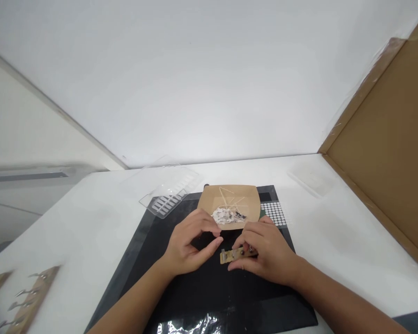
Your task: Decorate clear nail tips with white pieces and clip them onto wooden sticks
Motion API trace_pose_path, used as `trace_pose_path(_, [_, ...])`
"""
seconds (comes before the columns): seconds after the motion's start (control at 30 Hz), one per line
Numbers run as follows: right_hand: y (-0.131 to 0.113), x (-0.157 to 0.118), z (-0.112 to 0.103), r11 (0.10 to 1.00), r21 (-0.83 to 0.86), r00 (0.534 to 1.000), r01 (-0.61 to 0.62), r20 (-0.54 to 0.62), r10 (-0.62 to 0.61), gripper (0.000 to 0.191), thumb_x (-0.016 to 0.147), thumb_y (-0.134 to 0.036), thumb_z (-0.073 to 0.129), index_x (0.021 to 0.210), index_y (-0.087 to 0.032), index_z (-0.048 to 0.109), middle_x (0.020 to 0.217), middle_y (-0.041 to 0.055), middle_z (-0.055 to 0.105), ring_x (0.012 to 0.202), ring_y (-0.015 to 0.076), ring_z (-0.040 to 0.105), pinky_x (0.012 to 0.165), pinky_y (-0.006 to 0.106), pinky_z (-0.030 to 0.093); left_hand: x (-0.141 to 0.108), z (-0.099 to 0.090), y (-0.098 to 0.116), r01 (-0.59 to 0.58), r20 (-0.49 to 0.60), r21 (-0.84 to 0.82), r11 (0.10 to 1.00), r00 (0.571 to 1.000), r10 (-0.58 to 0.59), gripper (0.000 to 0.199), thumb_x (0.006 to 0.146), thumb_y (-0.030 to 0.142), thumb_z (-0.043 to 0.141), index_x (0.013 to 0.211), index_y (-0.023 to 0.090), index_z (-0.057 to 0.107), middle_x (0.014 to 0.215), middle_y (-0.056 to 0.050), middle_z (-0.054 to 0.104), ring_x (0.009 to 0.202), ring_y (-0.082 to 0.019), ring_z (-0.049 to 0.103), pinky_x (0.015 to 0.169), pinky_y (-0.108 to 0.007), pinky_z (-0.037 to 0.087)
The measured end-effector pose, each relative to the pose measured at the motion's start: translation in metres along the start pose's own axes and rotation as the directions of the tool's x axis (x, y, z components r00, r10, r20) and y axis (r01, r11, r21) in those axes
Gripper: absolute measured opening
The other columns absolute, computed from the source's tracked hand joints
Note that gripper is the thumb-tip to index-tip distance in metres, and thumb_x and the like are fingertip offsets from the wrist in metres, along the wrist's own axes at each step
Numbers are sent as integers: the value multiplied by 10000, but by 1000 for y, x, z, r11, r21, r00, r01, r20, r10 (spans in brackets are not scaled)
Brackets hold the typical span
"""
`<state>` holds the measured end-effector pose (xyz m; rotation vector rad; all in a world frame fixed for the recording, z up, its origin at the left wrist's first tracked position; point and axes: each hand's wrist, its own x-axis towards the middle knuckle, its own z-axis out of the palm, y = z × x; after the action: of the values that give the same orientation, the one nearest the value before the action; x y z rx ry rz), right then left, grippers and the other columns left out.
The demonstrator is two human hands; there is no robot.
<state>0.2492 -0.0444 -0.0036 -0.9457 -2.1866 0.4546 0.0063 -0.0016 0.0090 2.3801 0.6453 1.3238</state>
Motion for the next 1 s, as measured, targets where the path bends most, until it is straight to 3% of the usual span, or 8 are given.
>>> trace_pose_path(0.17, [2,-3,10,998,-70,1000,3,10,-2,346,892,-539,826,927,-217,704,803,-33,654,744,141,596,757,339,302,-3,0,1,-143,134,116,983,983,127,130,861,125,728,946,208,675,794,-41,689,710,-171,616,669,-307,504])
trace_pose_path(0.4, [3,-2,12,987,-159,1000,-6,-11,5,384,838,-572,860,879,-221,709,816,-18,617,793,166,566,751,347,291,-1,-1,2,-145,210,128,981,971,116,52,892,181,718,895,221,684,748,-34,673,671,-161,585,626,-298,488])
trace_pose_path(1.0, [3,-2,13,993,-106,999,-42,-18,40,350,865,-565,836,877,-233,726,804,-13,651,812,180,557,758,369,271,-2,0,1,-163,187,135,977,973,136,58,882,165,710,889,209,672,743,-34,654,678,-161,564,626,-304,482])
